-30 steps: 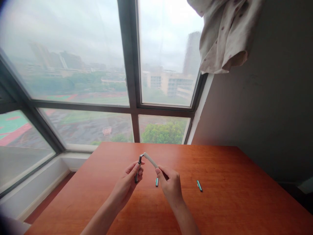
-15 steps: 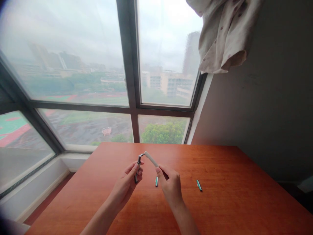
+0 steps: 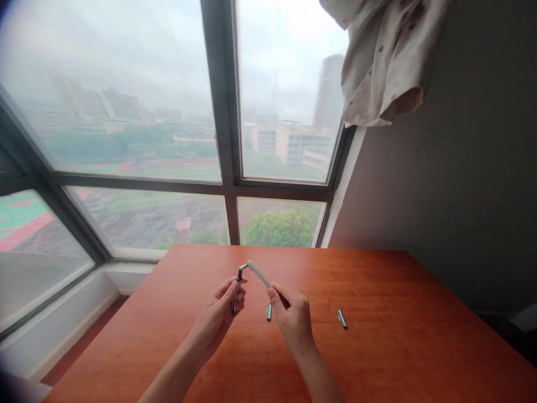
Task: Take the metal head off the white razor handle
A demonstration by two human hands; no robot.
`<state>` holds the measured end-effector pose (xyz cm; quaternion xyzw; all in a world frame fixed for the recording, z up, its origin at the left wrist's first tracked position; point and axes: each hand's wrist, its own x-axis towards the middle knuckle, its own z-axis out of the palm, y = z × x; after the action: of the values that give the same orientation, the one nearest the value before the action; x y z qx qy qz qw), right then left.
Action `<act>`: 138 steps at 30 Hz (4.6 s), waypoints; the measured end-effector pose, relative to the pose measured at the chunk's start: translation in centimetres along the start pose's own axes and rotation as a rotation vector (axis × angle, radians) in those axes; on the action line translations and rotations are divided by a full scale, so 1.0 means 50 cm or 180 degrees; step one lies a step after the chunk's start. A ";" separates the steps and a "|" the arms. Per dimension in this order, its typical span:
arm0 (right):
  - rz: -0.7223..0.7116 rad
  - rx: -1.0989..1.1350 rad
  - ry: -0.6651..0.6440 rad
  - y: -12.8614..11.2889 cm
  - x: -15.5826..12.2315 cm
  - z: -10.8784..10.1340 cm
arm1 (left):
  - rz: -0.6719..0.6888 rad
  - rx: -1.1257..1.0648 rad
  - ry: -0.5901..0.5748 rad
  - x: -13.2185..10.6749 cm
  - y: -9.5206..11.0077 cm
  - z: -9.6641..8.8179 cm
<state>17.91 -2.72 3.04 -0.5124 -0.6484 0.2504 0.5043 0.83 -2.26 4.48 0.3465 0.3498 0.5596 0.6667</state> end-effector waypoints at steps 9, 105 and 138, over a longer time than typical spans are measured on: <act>-0.0056 -0.0036 -0.0031 -0.001 0.000 -0.002 | 0.0016 0.0016 0.0011 0.001 -0.001 -0.002; -0.0031 0.0115 -0.0151 -0.011 -0.005 0.004 | 0.0331 0.0571 0.0094 0.009 -0.010 -0.022; 0.0028 0.0009 0.0077 0.000 -0.001 0.002 | 0.0213 0.0397 0.0115 0.006 -0.007 -0.013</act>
<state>17.81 -2.76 3.00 -0.5175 -0.6397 0.2474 0.5116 0.47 -1.97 3.81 0.3888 0.3841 0.5648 0.6183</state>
